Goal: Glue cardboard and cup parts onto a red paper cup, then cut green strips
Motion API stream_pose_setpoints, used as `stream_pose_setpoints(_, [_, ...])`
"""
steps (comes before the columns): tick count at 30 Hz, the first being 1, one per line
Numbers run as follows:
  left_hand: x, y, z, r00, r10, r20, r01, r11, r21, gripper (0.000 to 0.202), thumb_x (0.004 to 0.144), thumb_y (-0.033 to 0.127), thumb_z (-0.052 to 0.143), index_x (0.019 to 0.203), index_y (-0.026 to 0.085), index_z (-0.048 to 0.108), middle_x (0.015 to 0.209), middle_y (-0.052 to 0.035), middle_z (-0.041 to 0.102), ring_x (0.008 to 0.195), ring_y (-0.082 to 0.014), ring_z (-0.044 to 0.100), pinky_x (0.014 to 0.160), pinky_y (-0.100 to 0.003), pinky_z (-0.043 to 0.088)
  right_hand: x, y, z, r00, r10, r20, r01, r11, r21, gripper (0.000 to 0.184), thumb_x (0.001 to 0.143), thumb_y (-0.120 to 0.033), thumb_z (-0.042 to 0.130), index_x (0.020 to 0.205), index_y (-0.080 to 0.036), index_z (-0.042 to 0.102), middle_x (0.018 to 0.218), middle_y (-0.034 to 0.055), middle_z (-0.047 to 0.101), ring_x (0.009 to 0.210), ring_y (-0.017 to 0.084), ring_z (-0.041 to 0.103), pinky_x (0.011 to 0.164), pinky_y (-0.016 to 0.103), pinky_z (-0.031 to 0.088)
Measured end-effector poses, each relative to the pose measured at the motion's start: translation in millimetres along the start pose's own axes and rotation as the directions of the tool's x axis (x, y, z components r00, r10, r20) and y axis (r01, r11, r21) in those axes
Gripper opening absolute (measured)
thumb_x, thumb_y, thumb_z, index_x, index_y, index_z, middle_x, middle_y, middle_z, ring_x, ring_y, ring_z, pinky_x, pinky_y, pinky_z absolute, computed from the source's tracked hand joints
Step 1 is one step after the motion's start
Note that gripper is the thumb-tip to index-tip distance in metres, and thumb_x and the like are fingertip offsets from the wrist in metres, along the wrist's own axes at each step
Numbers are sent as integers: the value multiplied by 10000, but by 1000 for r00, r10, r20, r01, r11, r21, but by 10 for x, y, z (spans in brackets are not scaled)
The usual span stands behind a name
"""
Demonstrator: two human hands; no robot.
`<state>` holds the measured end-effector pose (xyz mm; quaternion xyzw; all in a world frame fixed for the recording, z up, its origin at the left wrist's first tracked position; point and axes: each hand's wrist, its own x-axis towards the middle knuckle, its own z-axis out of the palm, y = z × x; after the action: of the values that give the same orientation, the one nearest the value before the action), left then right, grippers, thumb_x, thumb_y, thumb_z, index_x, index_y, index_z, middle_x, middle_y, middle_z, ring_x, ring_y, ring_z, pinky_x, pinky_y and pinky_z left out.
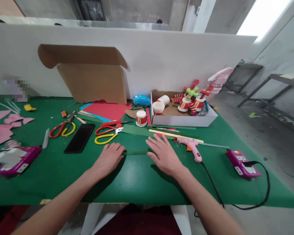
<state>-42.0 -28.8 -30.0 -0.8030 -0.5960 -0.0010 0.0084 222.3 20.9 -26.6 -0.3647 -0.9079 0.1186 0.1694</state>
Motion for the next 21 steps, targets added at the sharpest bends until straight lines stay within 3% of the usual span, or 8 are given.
stream_pose_setpoints(5, [211, -71, 5, 990, 22, 137, 6, 980, -197, 122, 778, 118, 529, 811, 189, 623, 848, -66, 682, 858, -241, 621, 714, -322, 416, 447, -303, 54, 972, -55, -229, 91, 985, 150, 394, 1012, -339, 345, 1266, -276, 639, 1321, 80, 636, 1347, 260, 464, 1169, 618, 189])
stream_pose_setpoints(8, [306, -279, -71, 992, 63, 110, -17, 926, -378, 95, 691, 108, 543, 703, 192, 584, 807, -48, 659, 787, -203, 611, 666, -283, 414, 691, -306, -76, 885, 39, -465, 91, 963, 252, 394, 1012, -356, 338, 1214, -274, 665, 1252, 81, 672, 1269, 247, 534, 1166, 573, 226])
stream_pose_setpoints(10, [420, -445, -206, 999, 15, 51, 17, 819, -574, 25, 706, 179, 553, 690, 198, 554, 727, -16, 635, 685, -173, 591, 622, -266, 413, 859, -252, -184, 683, 219, -696, 54, 936, 348, 415, 1012, -378, 314, 1217, -239, 648, 1243, 101, 661, 1225, 242, 558, 1134, 516, 312])
stream_pose_setpoints(13, [647, -567, -416, 980, -185, -67, 22, 443, -896, 209, 753, 380, 575, 688, 210, 471, 680, 4, 643, 659, -160, 602, 627, -261, 443, 1086, -143, -184, 232, 543, -807, 34, 824, 565, 447, 999, -422, 282, 1176, -180, 613, 1160, 130, 659, 1100, 234, 606, 982, 423, 470])
stream_pose_setpoints(14, [721, -550, -449, 965, -249, -80, -9, 275, -961, 268, 751, 443, 588, 717, 215, 453, 692, 3, 661, 654, -157, 611, 637, -267, 458, 1143, -111, -120, 190, 619, -762, 41, 771, 636, 436, 979, -450, 316, 1116, -168, 619, 1079, 128, 672, 1015, 232, 630, 916, 399, 504])
stream_pose_setpoints(15, [785, -503, -450, 953, -293, -76, -39, 128, -991, 330, 733, 495, 612, 738, 219, 431, 699, 1, 673, 635, -153, 614, 633, -271, 466, 1186, -86, -28, 221, 677, -702, 34, 714, 700, 414, 944, -486, 382, 1030, -165, 630, 977, 116, 682, 912, 229, 644, 842, 377, 528])
stream_pose_setpoints(17, [874, -352, -364, 935, -346, -82, -100, -34, -994, 418, 688, 547, 667, 752, 219, 415, 677, 7, 680, 587, -139, 611, 627, -266, 464, 1226, -65, 196, 461, 686, -562, -31, 646, 763, 365, 853, -532, 528, 851, -185, 643, 816, 79, 680, 768, 221, 637, 740, 347, 536])
stream_pose_setpoints(21, [880, -57, -66, 973, -232, -2, -39, -156, -987, 475, 658, 576, 728, 758, 212, 440, 627, 18, 678, 519, -120, 592, 599, -252, 451, 1185, -155, 518, 759, 558, -335, -61, 573, 817, 368, 818, -551, 563, 677, -212, 588, 635, 15, 609, 639, 185, 600, 632, 300, 503])
